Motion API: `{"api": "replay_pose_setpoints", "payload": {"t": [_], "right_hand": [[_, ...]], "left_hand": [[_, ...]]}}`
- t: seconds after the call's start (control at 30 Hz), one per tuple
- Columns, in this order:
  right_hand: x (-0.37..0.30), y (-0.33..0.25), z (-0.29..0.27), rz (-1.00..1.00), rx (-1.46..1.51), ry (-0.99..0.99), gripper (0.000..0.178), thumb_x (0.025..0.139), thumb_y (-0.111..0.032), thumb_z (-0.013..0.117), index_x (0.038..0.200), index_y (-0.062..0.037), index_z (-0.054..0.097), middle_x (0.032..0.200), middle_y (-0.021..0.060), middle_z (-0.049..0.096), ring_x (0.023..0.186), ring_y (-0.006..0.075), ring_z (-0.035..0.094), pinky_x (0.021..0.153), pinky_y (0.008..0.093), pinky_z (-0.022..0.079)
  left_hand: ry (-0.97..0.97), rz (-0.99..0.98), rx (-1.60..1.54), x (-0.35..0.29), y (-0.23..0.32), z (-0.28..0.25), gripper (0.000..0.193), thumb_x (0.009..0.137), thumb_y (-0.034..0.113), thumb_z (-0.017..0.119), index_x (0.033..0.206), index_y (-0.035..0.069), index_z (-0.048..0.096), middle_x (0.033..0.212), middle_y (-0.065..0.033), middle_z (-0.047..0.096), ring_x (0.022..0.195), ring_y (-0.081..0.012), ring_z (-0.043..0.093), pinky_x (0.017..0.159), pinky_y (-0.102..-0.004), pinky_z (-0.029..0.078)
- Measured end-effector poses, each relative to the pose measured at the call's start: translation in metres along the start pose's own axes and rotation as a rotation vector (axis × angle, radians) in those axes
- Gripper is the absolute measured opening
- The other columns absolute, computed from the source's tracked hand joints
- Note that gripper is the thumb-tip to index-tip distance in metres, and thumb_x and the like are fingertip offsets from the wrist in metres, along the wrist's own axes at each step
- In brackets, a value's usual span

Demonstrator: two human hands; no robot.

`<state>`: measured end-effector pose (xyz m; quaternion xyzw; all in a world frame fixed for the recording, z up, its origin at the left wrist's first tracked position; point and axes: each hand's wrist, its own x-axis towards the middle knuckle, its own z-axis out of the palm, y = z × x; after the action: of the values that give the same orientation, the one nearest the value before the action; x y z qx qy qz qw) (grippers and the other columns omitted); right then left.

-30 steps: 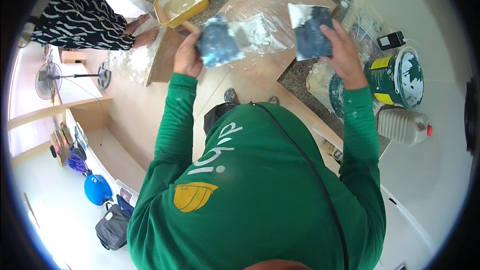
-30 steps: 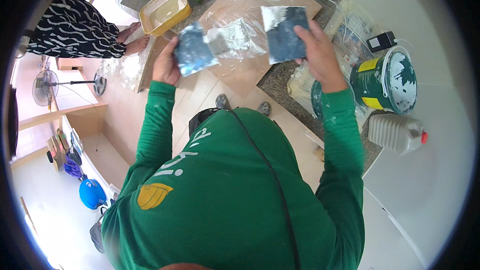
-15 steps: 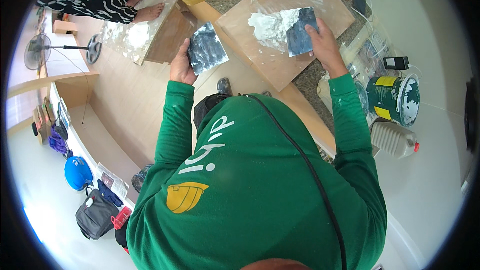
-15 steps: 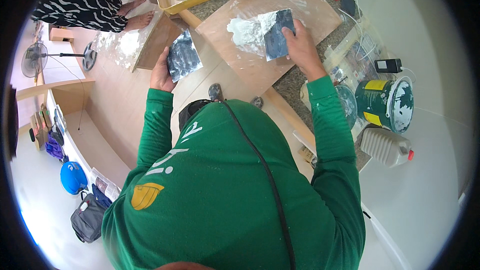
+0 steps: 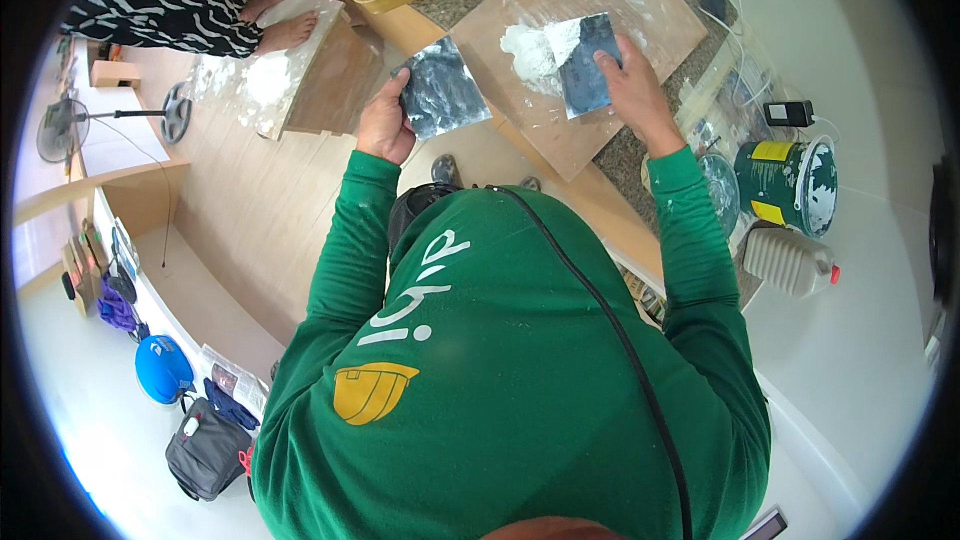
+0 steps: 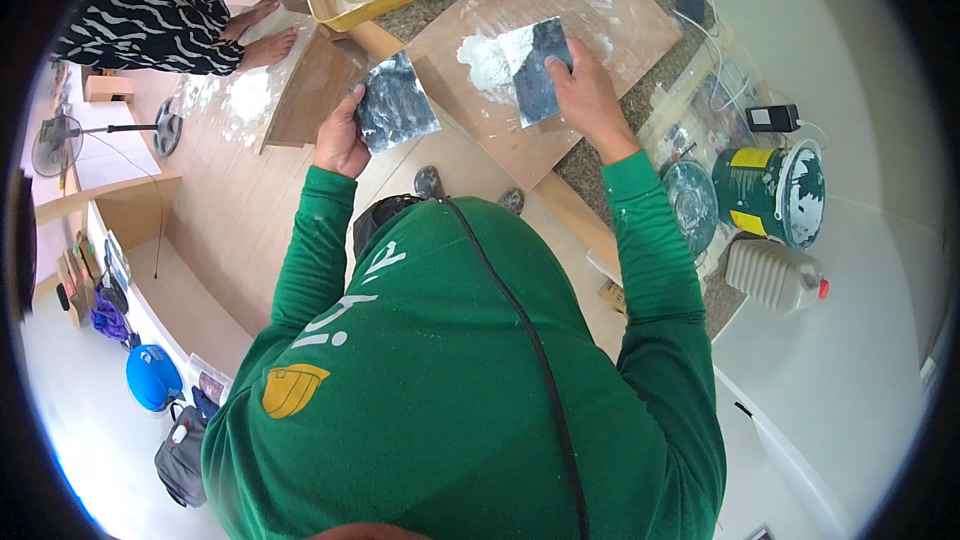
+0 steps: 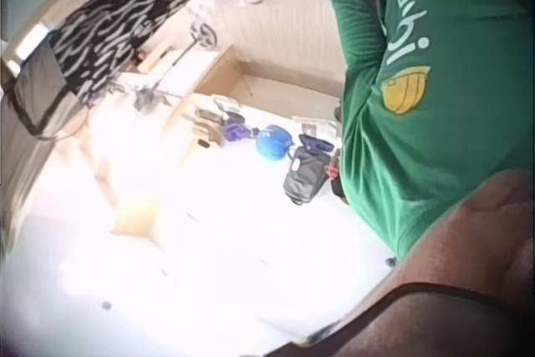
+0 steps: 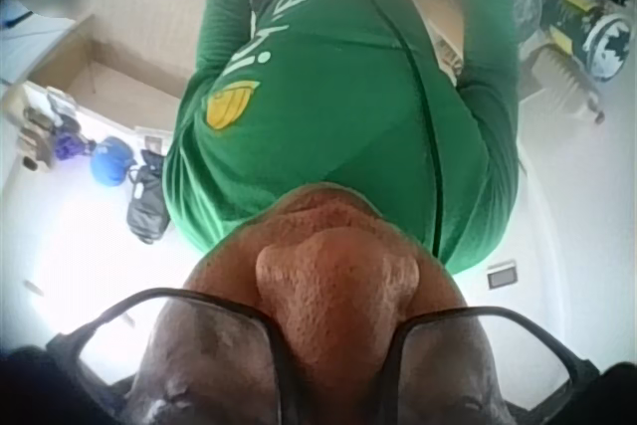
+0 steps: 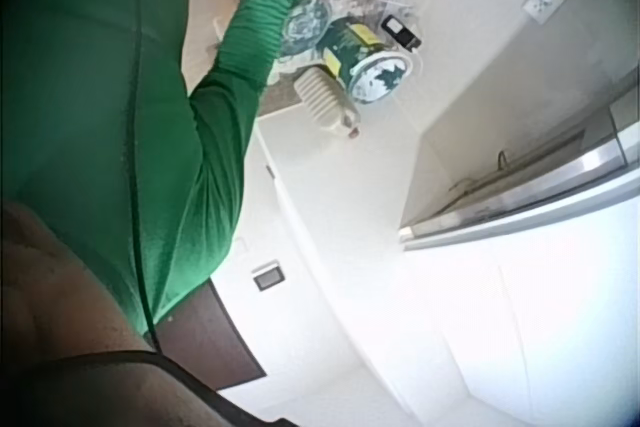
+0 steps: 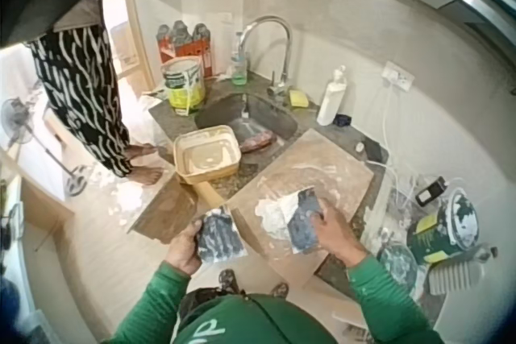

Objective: The person uses a putty knife to scoop a white paste from a bucket and spread it onto a flat surface. They repeatedly transfer the compound between two metal trowels and smooth it on the work surface.

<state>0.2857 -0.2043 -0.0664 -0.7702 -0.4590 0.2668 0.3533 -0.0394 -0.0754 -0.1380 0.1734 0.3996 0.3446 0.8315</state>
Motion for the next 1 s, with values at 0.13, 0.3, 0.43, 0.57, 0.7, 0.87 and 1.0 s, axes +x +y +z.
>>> {"api": "replay_pose_setpoints", "payload": {"t": [0.13,0.3,0.43,0.57,0.7,0.87,1.0], "right_hand": [[-0.003,-0.005,0.005,-0.069,-0.134,0.065,0.042,0.099,-0.024,0.057,0.13,0.0045,0.055,0.119,0.0327,0.065,0.111,0.0508,0.061,0.094,0.0505,0.048],[-0.016,-0.026,0.0,-0.07,-0.296,0.08,0.037,0.1,-0.023,0.054,0.129,0.0005,0.055,0.114,0.0297,0.067,0.104,0.0501,0.063,0.089,0.0552,0.049],[-0.026,-0.031,-0.002,-0.077,-0.469,0.12,0.031,0.101,-0.021,0.053,0.124,-0.0007,0.055,0.11,0.0298,0.067,0.101,0.0488,0.064,0.085,0.0573,0.049],[-0.029,-0.029,-0.013,0.014,-0.411,0.139,0.028,0.101,-0.02,0.053,0.123,-0.002,0.055,0.107,0.0282,0.067,0.096,0.047,0.065,0.082,0.0547,0.051],[-0.048,0.024,-0.027,0.188,0.138,0.222,0.024,0.102,-0.021,0.056,0.121,-0.0048,0.056,0.096,0.0131,0.069,0.079,0.0278,0.068,0.059,0.0401,0.053],[-0.083,0.064,-0.015,0.439,0.531,0.269,0.021,0.1,-0.015,0.063,0.116,-0.0053,0.055,0.092,0.0017,0.065,0.066,0.0105,0.061,0.042,0.0265,0.045],[-0.05,0.063,-0.001,0.418,0.308,0.224,0.028,0.097,-0.017,0.066,0.119,-0.0015,0.058,0.098,0.0075,0.069,0.072,0.0184,0.067,0.051,0.0353,0.052]], "left_hand": [[-0.001,-0.005,0.032,0.015,-0.006,0.005,0.022,0.104,0.02,0.059,0.114,0.002,0.065,0.106,-0.0088,0.074,0.093,-0.0191,0.073,0.086,-0.0366,0.06],[-0.007,0.061,0.176,0.016,-0.008,0.02,0.023,0.105,0.02,0.056,0.116,0.001,0.063,0.106,-0.008,0.073,0.092,-0.0175,0.072,0.086,-0.034,0.058],[-0.028,0.142,0.262,0.03,-0.011,0.018,0.022,0.105,0.018,0.055,0.117,0.0,0.062,0.107,-0.0071,0.072,0.092,-0.0158,0.07,0.085,-0.0311,0.057],[-0.026,0.187,0.348,0.042,-0.01,0.014,0.025,0.105,0.019,0.056,0.119,-0.001,0.062,0.11,-0.0069,0.071,0.095,-0.015,0.069,0.087,-0.03,0.055],[-0.022,0.213,0.333,0.038,-0.009,0.014,0.031,0.106,0.021,0.057,0.123,-0.004,0.061,0.113,-0.0065,0.07,0.098,-0.0143,0.066,0.088,-0.0288,0.052],[-0.017,0.186,0.304,0.026,-0.009,0.013,0.03,0.106,0.022,0.057,0.123,-0.003,0.062,0.112,-0.0052,0.07,0.097,-0.0127,0.065,0.087,-0.0281,0.052],[-0.008,0.166,0.34,0.027,-0.013,-0.004,0.03,0.106,0.023,0.057,0.122,-0.002,0.063,0.111,-0.0051,0.07,0.096,-0.0121,0.065,0.087,-0.0277,0.051]]}}
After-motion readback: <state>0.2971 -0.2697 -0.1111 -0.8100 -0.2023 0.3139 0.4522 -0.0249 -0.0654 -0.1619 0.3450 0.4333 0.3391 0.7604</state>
